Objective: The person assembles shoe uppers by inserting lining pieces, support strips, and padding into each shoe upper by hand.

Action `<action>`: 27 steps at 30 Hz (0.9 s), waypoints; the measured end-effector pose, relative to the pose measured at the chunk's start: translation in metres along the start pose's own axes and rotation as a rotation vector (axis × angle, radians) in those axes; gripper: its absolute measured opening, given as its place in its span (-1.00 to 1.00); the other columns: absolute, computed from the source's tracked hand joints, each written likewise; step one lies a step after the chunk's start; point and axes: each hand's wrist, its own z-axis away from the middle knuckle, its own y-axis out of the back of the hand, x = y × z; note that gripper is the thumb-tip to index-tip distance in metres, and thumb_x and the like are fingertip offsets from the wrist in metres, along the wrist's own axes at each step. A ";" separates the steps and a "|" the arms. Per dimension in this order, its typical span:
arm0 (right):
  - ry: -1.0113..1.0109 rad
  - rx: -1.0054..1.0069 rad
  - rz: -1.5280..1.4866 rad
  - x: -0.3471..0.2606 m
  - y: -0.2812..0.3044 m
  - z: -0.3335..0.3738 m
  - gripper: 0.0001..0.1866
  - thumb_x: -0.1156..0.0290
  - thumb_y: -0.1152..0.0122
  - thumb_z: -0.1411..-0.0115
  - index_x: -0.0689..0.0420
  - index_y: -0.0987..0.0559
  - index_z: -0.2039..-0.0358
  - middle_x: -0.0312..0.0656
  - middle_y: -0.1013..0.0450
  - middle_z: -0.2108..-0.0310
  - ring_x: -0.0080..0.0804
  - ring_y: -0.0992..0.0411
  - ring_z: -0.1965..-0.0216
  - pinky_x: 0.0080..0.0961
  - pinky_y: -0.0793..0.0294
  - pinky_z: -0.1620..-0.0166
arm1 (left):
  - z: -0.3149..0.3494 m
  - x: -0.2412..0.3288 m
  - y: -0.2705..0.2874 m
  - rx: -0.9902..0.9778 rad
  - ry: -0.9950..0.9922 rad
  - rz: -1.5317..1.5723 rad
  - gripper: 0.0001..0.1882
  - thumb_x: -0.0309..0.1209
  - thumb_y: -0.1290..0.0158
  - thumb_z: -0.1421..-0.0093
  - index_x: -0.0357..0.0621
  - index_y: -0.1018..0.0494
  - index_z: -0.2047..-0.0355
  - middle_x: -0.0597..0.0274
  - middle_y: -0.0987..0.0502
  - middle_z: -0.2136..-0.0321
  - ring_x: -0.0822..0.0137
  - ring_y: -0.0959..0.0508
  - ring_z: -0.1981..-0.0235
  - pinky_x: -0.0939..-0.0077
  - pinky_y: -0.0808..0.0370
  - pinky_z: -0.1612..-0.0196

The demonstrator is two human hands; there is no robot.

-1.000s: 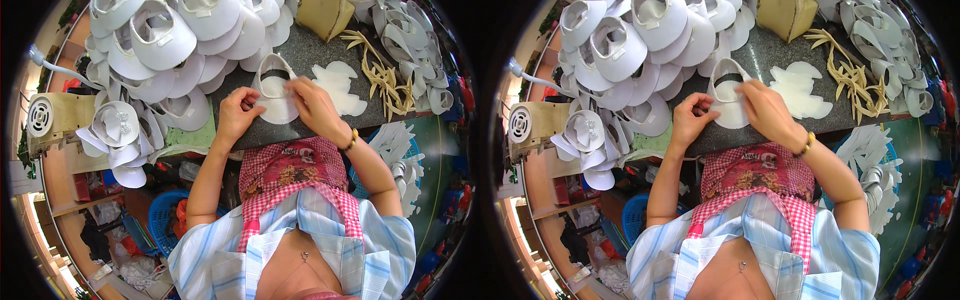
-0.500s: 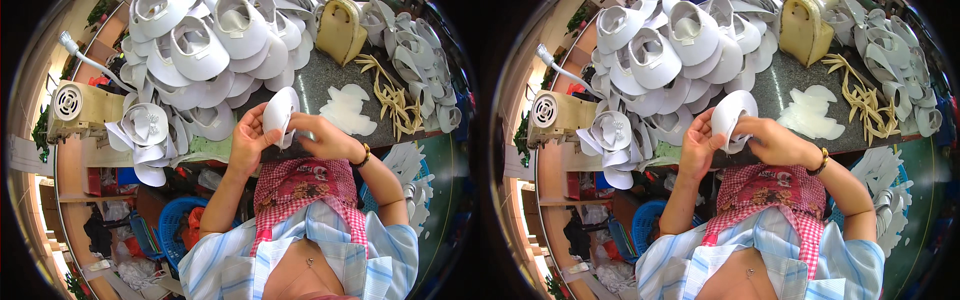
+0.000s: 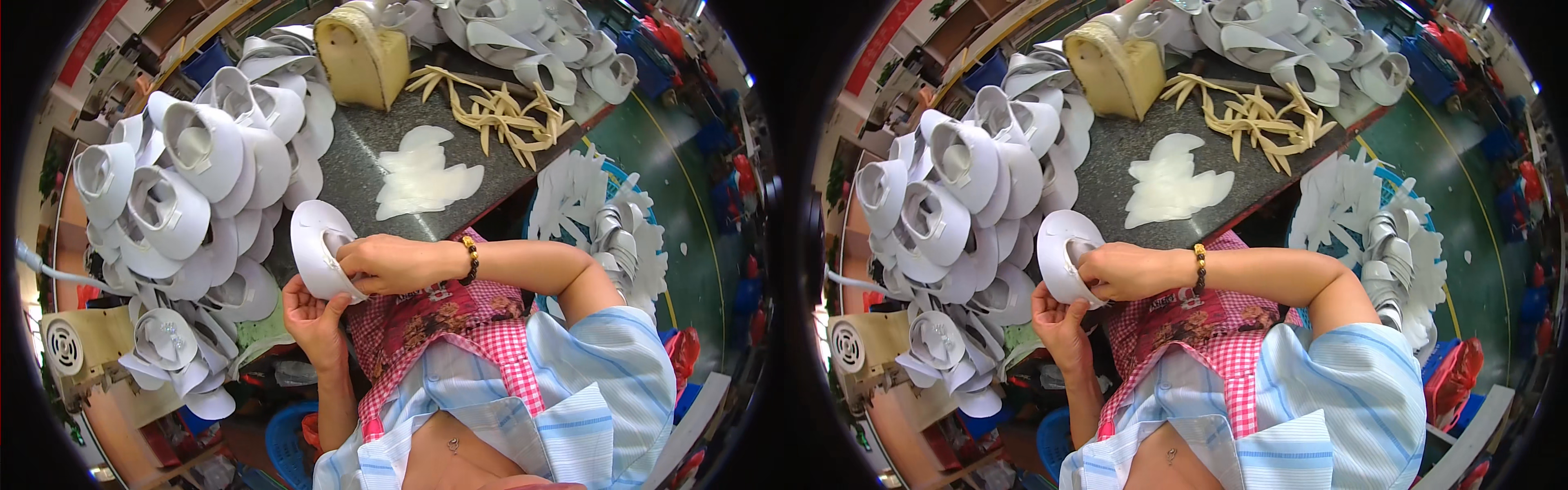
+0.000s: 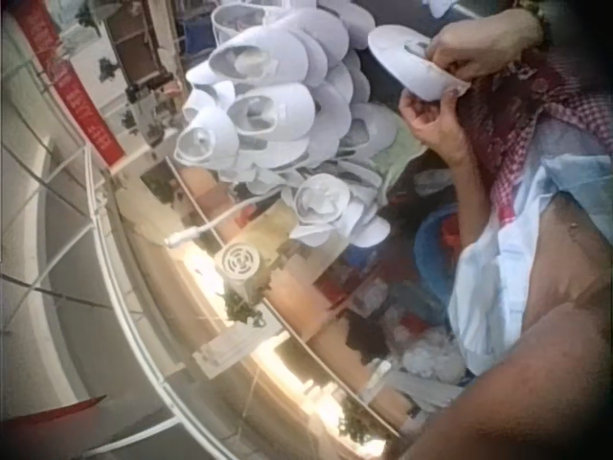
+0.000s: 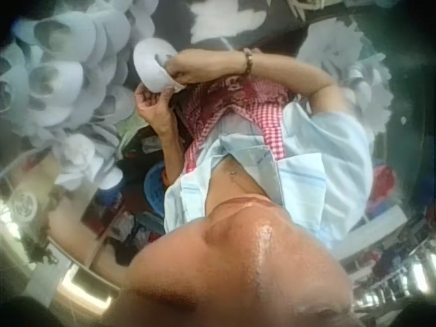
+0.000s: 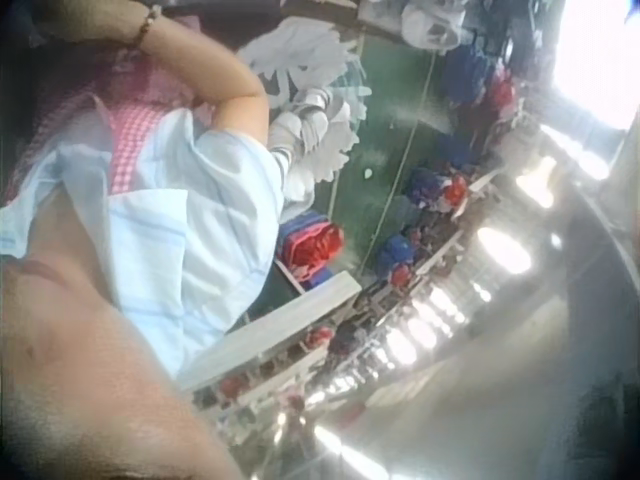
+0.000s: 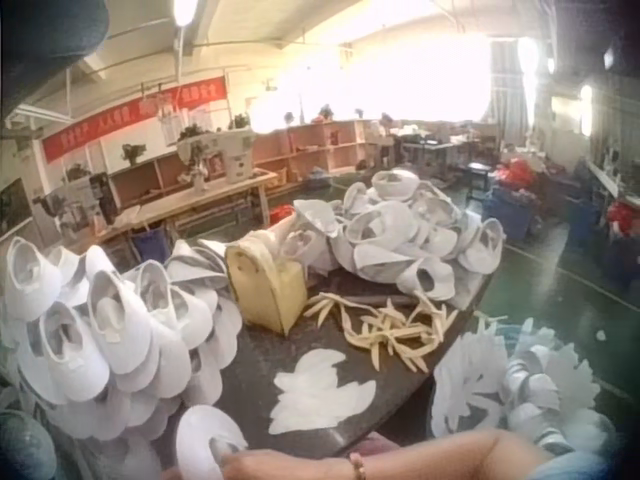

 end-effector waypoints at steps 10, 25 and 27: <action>-0.046 0.081 0.053 0.002 0.015 0.002 -0.79 0.39 -0.10 -0.04 0.22 -0.57 0.34 0.09 -0.50 0.40 -0.01 -0.50 0.33 -0.23 -0.45 0.26 | -0.006 0.005 -0.005 0.025 0.106 0.008 -0.49 -0.74 -0.26 0.17 -0.30 -0.33 0.17 0.17 -0.49 0.25 0.37 -0.51 0.21 0.54 -0.46 0.09; 0.018 0.174 -0.540 0.009 0.019 0.061 -0.84 0.40 -0.28 -0.11 0.22 -0.53 0.39 -0.21 -0.48 0.30 -0.57 -0.40 0.26 -0.62 -0.36 0.15 | -0.014 -0.002 0.013 -0.391 0.314 0.211 -0.52 -0.56 -0.28 0.09 -0.37 -0.43 0.11 0.10 -0.56 0.22 0.32 -0.56 0.20 0.43 -0.47 0.05; -0.068 0.117 -0.474 -0.009 0.023 0.052 -0.73 0.30 -0.30 -0.10 0.28 -0.54 0.44 -0.20 -0.49 0.42 -0.59 -0.40 0.38 -0.63 -0.37 0.25 | -0.009 -0.003 0.019 -0.439 0.297 0.220 -0.53 -0.55 -0.28 0.08 -0.36 -0.44 0.11 0.12 -0.57 0.23 0.32 -0.56 0.20 0.44 -0.46 0.04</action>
